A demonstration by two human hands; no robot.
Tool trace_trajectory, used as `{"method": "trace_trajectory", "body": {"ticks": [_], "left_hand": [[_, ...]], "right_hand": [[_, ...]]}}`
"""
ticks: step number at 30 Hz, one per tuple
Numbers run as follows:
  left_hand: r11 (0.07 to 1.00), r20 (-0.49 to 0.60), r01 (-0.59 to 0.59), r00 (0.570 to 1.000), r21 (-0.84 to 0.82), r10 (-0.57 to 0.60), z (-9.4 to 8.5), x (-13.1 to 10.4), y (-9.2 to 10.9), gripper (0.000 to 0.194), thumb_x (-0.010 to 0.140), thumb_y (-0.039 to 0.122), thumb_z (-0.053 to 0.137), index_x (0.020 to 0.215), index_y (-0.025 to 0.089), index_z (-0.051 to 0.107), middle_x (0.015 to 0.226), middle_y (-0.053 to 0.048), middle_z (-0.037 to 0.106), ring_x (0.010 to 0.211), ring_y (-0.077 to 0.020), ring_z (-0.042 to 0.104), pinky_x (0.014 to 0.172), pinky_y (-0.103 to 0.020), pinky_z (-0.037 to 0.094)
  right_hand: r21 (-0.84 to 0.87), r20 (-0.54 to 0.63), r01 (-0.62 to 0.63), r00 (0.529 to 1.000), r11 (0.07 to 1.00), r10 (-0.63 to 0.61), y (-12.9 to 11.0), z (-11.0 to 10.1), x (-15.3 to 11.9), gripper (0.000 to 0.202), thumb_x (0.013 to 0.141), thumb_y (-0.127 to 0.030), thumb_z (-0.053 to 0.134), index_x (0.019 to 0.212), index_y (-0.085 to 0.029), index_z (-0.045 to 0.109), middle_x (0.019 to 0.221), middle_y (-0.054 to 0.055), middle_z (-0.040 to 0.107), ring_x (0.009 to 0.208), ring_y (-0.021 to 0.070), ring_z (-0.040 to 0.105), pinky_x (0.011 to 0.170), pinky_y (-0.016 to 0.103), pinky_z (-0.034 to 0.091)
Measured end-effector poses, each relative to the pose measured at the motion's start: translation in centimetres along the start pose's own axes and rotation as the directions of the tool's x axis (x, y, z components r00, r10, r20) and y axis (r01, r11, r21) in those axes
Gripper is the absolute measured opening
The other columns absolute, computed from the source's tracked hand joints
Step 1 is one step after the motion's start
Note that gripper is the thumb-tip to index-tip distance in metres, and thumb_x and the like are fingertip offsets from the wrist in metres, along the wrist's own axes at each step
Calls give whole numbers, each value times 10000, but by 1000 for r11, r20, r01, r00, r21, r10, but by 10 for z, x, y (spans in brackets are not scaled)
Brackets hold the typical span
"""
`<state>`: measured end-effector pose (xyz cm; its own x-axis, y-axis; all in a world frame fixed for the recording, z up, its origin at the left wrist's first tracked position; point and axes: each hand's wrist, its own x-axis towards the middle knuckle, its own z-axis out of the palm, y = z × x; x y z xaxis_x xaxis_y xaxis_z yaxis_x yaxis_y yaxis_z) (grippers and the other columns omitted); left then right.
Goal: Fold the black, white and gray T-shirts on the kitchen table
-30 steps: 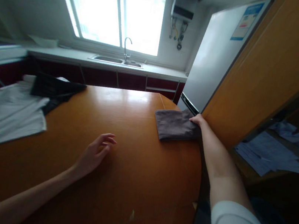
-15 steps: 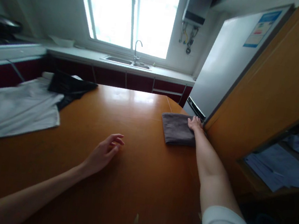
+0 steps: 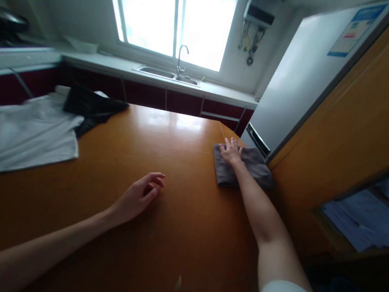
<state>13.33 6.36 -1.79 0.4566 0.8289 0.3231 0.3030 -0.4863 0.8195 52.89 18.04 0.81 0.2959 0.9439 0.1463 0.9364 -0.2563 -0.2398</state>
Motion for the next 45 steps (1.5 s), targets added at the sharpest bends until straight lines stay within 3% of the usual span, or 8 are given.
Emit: {"method": "trace_trajectory", "body": {"ticks": [3, 6, 11, 18, 26, 29, 32, 45], "left_hand": [[1000, -4, 0, 1000, -6, 0, -2, -1, 0, 307, 910, 258, 503, 1202, 206, 582, 1031, -46, 684, 763, -148, 642, 747, -297, 514], [1000, 2, -2, 1000, -15, 2, -3, -2, -1, 307, 903, 242, 505, 1196, 203, 590, 1033, -51, 690, 768, -151, 648, 747, -301, 519], [1000, 37, -30, 999, 9, 29, 1, 1, -4, 300, 907, 227, 510, 1190, 200, 603, 1040, -64, 695, 807, -163, 648, 779, -318, 521], [998, 32, -57, 998, 32, 55, 2, 1, -5, 295, 905, 205, 516, 1185, 208, 609, 1042, -59, 701, 850, -173, 663, 796, -320, 529], [995, 36, -79, 996, 67, 77, 3, 2, -5, 294, 900, 201, 531, 1179, 213, 622, 1037, -57, 709, 847, -175, 664, 816, -334, 533], [993, 34, -88, 996, 77, 85, 2, 2, -6, 302, 891, 199, 542, 1181, 214, 625, 1039, -62, 711, 887, -188, 667, 849, -353, 531], [993, 35, -87, 996, 79, 84, 1, 0, -6, 303, 895, 201, 531, 1187, 207, 613, 1045, -66, 707, 893, -191, 669, 858, -363, 530], [994, 45, -90, 995, 55, 88, 1, -1, -2, 291, 907, 185, 524, 1182, 221, 610, 1013, -49, 705, 874, -177, 675, 834, -331, 529]], "right_hand": [[17, 76, -17, 997, 1000, 16, -14, 11, -6, 703, 1018, -579, 289, 1596, -179, 310, 1688, 136, 192, 1563, 287, 109, 1224, 598, 96], [23, -18, -20, 1000, 1000, 21, -4, 3, -11, 685, 1023, -568, 282, 1584, -179, 337, 1682, 134, 217, 1557, 283, 139, 1229, 567, 127], [-33, -183, -137, 975, 990, 129, 51, -27, -32, 645, 1029, -513, 278, 1558, -159, 375, 1677, 139, 232, 1549, 291, 158, 1220, 557, 156], [-49, -76, -270, 961, 962, 266, 105, -37, -67, 600, 1025, -403, 346, 1524, -76, 410, 1638, 213, 296, 1520, 296, 260, 1194, 475, 252], [-63, -164, -102, 982, 993, 91, 27, -36, -88, 612, 1013, -482, 370, 1526, -156, 429, 1659, 133, 284, 1533, 287, 206, 1227, 467, 195], [-88, -84, 23, 996, 996, -30, -15, -17, -98, 709, 980, -579, 416, 1579, -205, 352, 1686, 131, 204, 1550, 343, 128, 1223, 568, 138], [-103, 28, -46, 998, 994, 49, -38, -3, -98, 812, 952, -605, 464, 1623, -204, 244, 1702, 158, 99, 1551, 403, 50, 1205, 631, 99], [-101, 180, -199, 960, 975, 215, -18, -7, -78, 715, 995, -534, 360, 1633, -252, 208, 1709, 128, 88, 1552, 394, 69, 1200, 629, 131]]}}
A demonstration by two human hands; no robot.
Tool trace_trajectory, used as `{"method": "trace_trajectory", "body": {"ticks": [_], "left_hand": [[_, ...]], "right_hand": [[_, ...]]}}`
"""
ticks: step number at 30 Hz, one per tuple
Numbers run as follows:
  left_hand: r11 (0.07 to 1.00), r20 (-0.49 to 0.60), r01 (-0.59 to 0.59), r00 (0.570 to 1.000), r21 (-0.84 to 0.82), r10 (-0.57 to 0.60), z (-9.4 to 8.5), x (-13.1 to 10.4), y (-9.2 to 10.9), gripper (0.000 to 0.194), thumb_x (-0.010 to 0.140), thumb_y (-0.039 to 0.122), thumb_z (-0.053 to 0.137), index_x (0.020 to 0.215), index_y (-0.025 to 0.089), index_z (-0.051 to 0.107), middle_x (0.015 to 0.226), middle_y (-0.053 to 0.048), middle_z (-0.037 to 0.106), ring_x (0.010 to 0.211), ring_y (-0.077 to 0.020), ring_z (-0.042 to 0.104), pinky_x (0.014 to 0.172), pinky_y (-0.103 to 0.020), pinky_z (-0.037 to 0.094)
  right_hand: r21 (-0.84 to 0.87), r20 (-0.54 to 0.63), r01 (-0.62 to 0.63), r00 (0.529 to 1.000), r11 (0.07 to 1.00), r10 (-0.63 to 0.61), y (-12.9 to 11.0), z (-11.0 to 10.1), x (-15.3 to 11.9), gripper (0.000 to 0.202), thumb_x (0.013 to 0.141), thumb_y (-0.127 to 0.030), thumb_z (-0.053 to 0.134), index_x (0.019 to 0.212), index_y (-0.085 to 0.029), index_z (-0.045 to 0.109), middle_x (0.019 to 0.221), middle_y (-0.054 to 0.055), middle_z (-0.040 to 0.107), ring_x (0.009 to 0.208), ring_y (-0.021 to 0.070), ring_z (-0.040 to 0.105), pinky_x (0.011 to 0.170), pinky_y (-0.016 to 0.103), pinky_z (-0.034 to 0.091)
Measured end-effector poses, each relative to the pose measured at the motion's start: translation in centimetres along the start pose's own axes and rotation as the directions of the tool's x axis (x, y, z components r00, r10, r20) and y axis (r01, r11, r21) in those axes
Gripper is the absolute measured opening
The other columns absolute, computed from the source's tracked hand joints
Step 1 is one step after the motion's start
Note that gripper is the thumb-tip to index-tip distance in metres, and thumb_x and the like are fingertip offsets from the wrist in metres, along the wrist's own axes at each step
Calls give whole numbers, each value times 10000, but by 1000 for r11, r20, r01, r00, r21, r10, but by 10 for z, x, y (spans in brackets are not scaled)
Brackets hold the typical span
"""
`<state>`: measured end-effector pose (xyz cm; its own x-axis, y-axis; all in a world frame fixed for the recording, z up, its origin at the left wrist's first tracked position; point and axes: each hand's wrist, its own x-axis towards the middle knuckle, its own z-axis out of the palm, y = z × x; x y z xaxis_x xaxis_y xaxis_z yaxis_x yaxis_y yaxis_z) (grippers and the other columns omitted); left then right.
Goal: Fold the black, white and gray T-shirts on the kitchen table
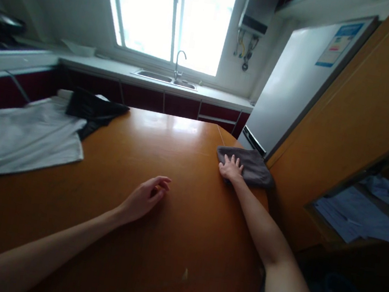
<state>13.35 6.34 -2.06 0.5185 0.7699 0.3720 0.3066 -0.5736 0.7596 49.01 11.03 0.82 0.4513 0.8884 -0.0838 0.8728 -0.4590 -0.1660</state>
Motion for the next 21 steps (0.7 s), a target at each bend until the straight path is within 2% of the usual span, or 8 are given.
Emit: {"method": "trace_trajectory", "body": {"ticks": [2, 4, 7, 12, 15, 18, 21], "left_hand": [[1000, -2, 2, 1000, 0, -2, 0, 0, 1, 285, 908, 188, 530, 1177, 222, 616, 1004, -48, 706, 866, -176, 673, 822, -323, 528], [1000, 3, -1, 1000, 0, 1, 0, 1, 0, 282, 910, 189, 532, 1176, 222, 619, 1001, -47, 706, 869, -175, 670, 823, -320, 526], [1000, 6, 8, 1000, -19, -8, 2, 1, -2, 288, 903, 181, 533, 1176, 216, 618, 1001, -44, 707, 854, -167, 664, 813, -313, 522], [990, -31, 66, 997, -125, -71, 2, 2, -2, 276, 880, 172, 534, 1139, 190, 628, 959, -29, 710, 739, -133, 639, 745, -282, 526], [978, -78, 112, 989, -175, -128, -4, 6, 1, 231, 883, 179, 535, 1083, 170, 651, 940, -46, 726, 781, -147, 665, 738, -276, 538], [981, -83, 146, 984, -128, -157, -17, 15, -1, 215, 878, 155, 533, 1032, 161, 682, 988, -71, 747, 917, -180, 693, 833, -306, 551], [984, -87, 167, 983, 59, -161, -37, 24, -10, 236, 867, 143, 560, 1056, 161, 701, 1090, -90, 741, 1028, -211, 684, 958, -352, 534]], "right_hand": [[-15, -3, 0, 1000, 1000, 0, 0, -2, -1, 729, 993, -557, 365, 1632, -241, 214, 1709, 134, 84, 1552, 397, 59, 1198, 639, 114], [-41, -73, 30, 997, 999, -33, -7, -3, -6, 739, 993, -578, 366, 1626, -218, 236, 1705, 148, 90, 1553, 395, 43, 1198, 647, 84], [-29, -183, 141, 973, 990, -144, -32, 2, -22, 709, 1011, -555, 339, 1613, -186, 267, 1697, 163, 128, 1562, 344, 61, 1214, 609, 92], [123, -103, 307, 950, 944, -295, -96, 25, -51, 667, 1021, -534, 348, 1594, -196, 308, 1690, 159, 165, 1564, 277, 118, 1224, 542, 156], [167, -61, 308, 951, 937, -302, -125, 42, -60, 662, 1023, -527, 347, 1589, -185, 322, 1683, 171, 186, 1561, 285, 137, 1218, 560, 156], [117, -53, 277, 961, 954, -272, -137, 57, -62, 655, 1019, -523, 343, 1572, -173, 365, 1672, 181, 218, 1558, 310, 142, 1211, 612, 110], [76, -81, 296, 954, 952, -290, -136, 68, -59, 623, 1022, -503, 318, 1559, -198, 398, 1669, 164, 242, 1555, 312, 159, 1205, 626, 126]]}}
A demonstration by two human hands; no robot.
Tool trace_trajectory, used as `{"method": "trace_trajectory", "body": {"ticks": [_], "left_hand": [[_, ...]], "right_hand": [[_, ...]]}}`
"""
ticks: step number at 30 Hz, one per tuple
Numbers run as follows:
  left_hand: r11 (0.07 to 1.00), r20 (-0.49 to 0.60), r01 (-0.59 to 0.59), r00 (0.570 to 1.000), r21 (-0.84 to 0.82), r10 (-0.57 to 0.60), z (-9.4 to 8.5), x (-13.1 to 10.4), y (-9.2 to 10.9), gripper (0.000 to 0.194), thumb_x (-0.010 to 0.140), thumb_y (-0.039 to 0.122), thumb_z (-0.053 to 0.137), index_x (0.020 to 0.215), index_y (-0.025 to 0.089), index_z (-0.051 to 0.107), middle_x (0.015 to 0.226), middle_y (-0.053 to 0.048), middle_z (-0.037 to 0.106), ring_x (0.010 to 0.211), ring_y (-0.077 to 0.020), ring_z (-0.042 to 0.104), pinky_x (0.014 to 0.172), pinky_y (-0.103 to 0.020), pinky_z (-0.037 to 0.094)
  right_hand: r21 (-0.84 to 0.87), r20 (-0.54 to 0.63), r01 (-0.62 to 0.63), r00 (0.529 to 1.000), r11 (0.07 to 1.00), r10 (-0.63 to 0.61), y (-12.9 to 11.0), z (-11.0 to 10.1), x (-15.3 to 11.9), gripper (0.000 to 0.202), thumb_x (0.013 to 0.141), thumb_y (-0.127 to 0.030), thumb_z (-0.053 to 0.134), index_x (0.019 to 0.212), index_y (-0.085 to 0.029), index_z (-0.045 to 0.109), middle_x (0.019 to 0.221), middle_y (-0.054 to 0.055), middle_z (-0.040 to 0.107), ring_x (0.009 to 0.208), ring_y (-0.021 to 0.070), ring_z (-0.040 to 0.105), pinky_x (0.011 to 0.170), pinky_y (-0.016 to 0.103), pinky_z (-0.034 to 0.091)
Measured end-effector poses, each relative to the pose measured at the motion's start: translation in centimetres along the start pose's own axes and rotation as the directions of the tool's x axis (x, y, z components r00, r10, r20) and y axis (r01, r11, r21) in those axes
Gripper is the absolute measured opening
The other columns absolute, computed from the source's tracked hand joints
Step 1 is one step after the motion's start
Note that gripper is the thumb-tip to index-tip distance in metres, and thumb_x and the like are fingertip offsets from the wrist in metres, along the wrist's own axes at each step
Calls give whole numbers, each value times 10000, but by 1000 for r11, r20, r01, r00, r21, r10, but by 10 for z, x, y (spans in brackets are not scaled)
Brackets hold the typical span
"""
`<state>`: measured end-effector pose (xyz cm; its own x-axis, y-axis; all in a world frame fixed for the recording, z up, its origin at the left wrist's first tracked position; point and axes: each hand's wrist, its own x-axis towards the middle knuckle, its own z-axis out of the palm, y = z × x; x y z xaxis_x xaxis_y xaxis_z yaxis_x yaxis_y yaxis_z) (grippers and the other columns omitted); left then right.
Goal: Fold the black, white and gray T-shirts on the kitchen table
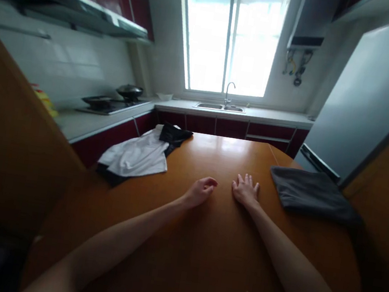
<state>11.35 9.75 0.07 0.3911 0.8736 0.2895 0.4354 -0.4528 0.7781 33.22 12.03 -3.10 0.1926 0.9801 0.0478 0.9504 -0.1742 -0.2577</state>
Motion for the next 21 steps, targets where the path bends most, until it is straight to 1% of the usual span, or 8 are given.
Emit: {"method": "trace_trajectory", "body": {"ticks": [2, 4, 6, 8, 11, 17, 19, 21], "left_hand": [[982, -20, -23, 999, 187, 27, -13, 4, -8, 279, 877, 150, 573, 1129, 164, 694, 1197, -108, 710, 1141, -235, 647, 1051, -377, 488], [940, -39, -26, 998, 340, 42, -23, 5, -18, 351, 901, 161, 569, 1242, 169, 651, 1341, -126, 642, 1296, -261, 557, 1152, -425, 399], [895, -25, 7, 1000, 445, 4, -29, 3, -27, 410, 930, 188, 554, 1338, 169, 590, 1477, -148, 539, 1427, -297, 425, 1214, -517, 287], [860, 16, 34, 999, 509, -49, -31, 1, -34, 411, 957, 237, 539, 1360, 162, 572, 1543, -171, 464, 1479, -341, 339, 1216, -604, 218], [831, 64, 35, 994, 555, -85, -29, -2, -39, 378, 991, 292, 493, 1328, 155, 597, 1548, -185, 456, 1466, -362, 354, 1199, -633, 223], [827, 67, 36, 994, 561, -89, -25, -6, -39, 403, 1007, 311, 467, 1361, 155, 581, 1561, -180, 443, 1476, -339, 342, 1213, -605, 207], [837, 61, 43, 994, 546, -91, -25, -6, -39, 404, 999, 305, 483, 1359, 155, 589, 1568, -180, 435, 1482, -338, 335, 1215, -606, 198], [853, 63, 55, 993, 519, -102, -30, 0, -39, 378, 966, 312, 556, 1310, 178, 637, 1539, -154, 485, 1451, -322, 397, 1210, -567, 249]], "right_hand": [[-7, -11, 16, 1000, 1000, -16, 4, 3, 1, 620, 1024, -498, 302, 1556, -198, 406, 1666, 162, 253, 1552, 305, 176, 1207, 616, 142], [-15, -15, 20, 1000, 1000, -21, 7, 4, 1, 624, 1022, -496, 294, 1555, -192, 408, 1665, 165, 252, 1551, 306, 182, 1205, 618, 150], [-19, -16, 21, 1000, 1000, -21, 8, 4, 1, 627, 1019, -496, 291, 1554, -191, 410, 1665, 165, 251, 1551, 309, 183, 1201, 625, 158], [-16, -21, 27, 999, 999, -28, 10, 6, 1, 634, 1014, -500, 290, 1553, -189, 411, 1663, 166, 257, 1551, 309, 183, 1201, 623, 163], [-13, -28, 34, 999, 999, -34, 12, 8, 2, 645, 1005, -506, 286, 1551, -189, 417, 1661, 166, 263, 1549, 312, 189, 1202, 623, 166], [-41, -24, 45, 999, 998, -46, 17, 10, 4, 656, 996, -512, 284, 1548, -187, 427, 1654, 158, 285, 1541, 306, 220, 1207, 608, 187], [-45, -26, 48, 998, 998, -50, 18, 9, 3, 653, 998, -512, 290, 1547, -187, 429, 1651, 157, 295, 1540, 302, 225, 1208, 604, 188], [-42, -31, 53, 998, 998, -54, 18, 9, 3, 650, 1003, -513, 287, 1541, -181, 436, 1649, 159, 299, 1538, 306, 229, 1205, 606, 190]]}}
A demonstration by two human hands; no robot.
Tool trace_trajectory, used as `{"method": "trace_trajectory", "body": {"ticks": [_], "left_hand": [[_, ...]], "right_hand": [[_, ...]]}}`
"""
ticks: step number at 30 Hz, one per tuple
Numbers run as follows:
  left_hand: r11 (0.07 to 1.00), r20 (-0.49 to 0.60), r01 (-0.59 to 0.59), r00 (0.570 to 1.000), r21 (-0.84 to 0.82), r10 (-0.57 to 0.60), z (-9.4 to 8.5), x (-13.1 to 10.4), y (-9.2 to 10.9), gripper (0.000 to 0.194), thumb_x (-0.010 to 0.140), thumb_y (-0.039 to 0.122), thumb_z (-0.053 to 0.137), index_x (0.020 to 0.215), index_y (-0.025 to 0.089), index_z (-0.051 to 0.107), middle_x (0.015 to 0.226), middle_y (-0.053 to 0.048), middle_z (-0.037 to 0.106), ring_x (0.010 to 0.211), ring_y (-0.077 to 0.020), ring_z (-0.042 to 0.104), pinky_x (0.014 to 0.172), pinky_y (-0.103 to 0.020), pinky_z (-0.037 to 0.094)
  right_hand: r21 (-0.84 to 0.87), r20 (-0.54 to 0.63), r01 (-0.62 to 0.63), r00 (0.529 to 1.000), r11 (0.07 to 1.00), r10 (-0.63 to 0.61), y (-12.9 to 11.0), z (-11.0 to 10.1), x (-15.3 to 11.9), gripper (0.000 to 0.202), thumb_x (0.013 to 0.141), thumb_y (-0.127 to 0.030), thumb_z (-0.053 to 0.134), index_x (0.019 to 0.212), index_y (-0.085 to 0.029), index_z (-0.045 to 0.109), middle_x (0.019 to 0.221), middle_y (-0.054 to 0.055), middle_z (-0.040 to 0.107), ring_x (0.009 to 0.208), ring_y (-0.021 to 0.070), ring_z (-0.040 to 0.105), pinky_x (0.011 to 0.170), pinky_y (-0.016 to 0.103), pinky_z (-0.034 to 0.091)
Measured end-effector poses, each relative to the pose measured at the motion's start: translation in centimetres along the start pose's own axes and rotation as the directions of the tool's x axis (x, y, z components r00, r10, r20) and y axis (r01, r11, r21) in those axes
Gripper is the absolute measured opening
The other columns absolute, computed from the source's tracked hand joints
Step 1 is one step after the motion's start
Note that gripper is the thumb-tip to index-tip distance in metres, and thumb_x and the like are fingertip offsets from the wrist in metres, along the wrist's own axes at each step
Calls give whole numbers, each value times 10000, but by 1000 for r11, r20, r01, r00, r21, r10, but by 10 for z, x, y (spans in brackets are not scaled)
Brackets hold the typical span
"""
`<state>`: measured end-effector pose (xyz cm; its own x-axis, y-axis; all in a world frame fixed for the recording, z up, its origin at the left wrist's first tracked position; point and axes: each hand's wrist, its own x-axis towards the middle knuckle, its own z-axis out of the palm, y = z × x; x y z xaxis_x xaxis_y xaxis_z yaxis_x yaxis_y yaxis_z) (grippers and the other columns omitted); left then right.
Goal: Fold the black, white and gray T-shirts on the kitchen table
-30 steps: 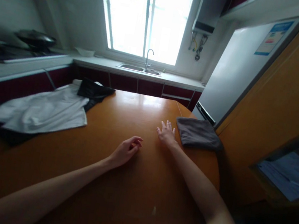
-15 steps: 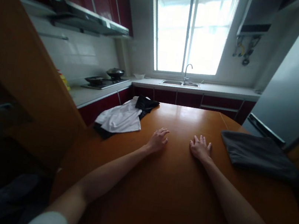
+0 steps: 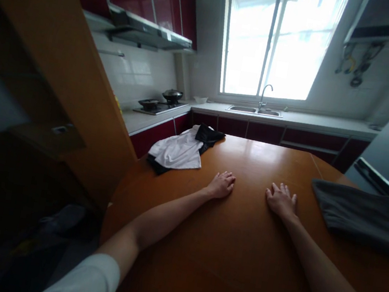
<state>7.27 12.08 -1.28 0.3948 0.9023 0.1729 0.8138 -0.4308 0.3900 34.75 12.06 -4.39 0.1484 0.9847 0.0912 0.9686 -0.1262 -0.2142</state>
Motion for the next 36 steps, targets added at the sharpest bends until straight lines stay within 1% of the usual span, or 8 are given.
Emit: {"method": "trace_trajectory", "body": {"ticks": [3, 6, 8, 12, 16, 19, 26, 36], "left_hand": [[997, 4, 49, 999, -63, -49, -24, 17, -15, 292, 890, 307, 676, 1160, 214, 736, 1300, -77, 697, 1207, -237, 640, 1083, -372, 464], [979, -112, 174, 976, -105, -185, -70, 32, -51, 297, 944, 268, 596, 1195, 184, 731, 1161, -63, 757, 1016, -171, 716, 907, -235, 535], [955, -232, 276, 927, -111, -295, -106, 31, -84, 359, 971, 260, 547, 1294, 170, 677, 1250, -85, 724, 1073, -173, 699, 912, -221, 521], [847, -394, 522, 760, -107, -518, -159, 3, -155, 382, 901, 252, 639, 1266, 150, 685, 1286, -146, 693, 1194, -278, 639, 988, -322, 486], [697, -481, 707, 572, -123, -665, -169, -33, -203, 550, 805, 344, 750, 1315, 164, 653, 1388, -220, 589, 1295, -418, 525, 1001, -489, 466], [634, -479, 759, 507, -146, -717, -158, -46, -222, 608, 752, 412, 798, 1299, 182, 664, 1375, -225, 592, 1278, -432, 527, 971, -498, 481], [668, -516, 710, 495, -223, -699, -149, -45, -234, 249, 879, 321, 668, 1041, 157, 764, 1099, -199, 734, 1080, -347, 670, 890, -409, 513], [893, -794, 378, 451, -244, -408, -194, -14, -188, 222, 968, 279, 555, 999, 156, 738, 1058, -130, 703, 1046, -244, 651, 979, -337, 474]], "right_hand": [[7, -9, 9, 1000, 1000, -9, 0, 0, -1, 644, 1013, -511, 279, 1533, -169, 444, 1643, 168, 311, 1533, 311, 239, 1202, 606, 191], [14, -15, 9, 1000, 1000, -8, 0, 0, -2, 639, 1018, -511, 282, 1532, -169, 446, 1640, 170, 317, 1532, 312, 241, 1201, 609, 189], [18, -20, 10, 1000, 1000, -10, 0, 0, -2, 639, 1018, -514, 285, 1531, -168, 446, 1640, 171, 316, 1533, 312, 240, 1201, 614, 187], [18, -32, 10, 999, 1000, -10, 0, 0, -2, 632, 1018, -510, 303, 1521, -163, 462, 1634, 177, 326, 1526, 324, 253, 1197, 622, 194], [3, -24, -3, 1000, 1000, 3, -2, -1, -2, 630, 1020, -507, 294, 1524, -164, 456, 1637, 174, 322, 1526, 325, 253, 1196, 623, 198], [-8, -17, -4, 1000, 1000, 4, -2, -3, -3, 631, 1021, -505, 288, 1529, -166, 448, 1640, 168, 319, 1526, 320, 254, 1200, 617, 196], [-6, -18, -7, 1000, 1000, 7, -2, -3, -3, 635, 1017, -507, 285, 1524, -165, 453, 1637, 168, 323, 1526, 316, 256, 1198, 614, 202], [-3, -24, 2, 1000, 1000, -2, -2, -2, -2, 630, 1018, -504, 285, 1519, -166, 461, 1631, 178, 333, 1527, 320, 254, 1192, 623, 199]]}}
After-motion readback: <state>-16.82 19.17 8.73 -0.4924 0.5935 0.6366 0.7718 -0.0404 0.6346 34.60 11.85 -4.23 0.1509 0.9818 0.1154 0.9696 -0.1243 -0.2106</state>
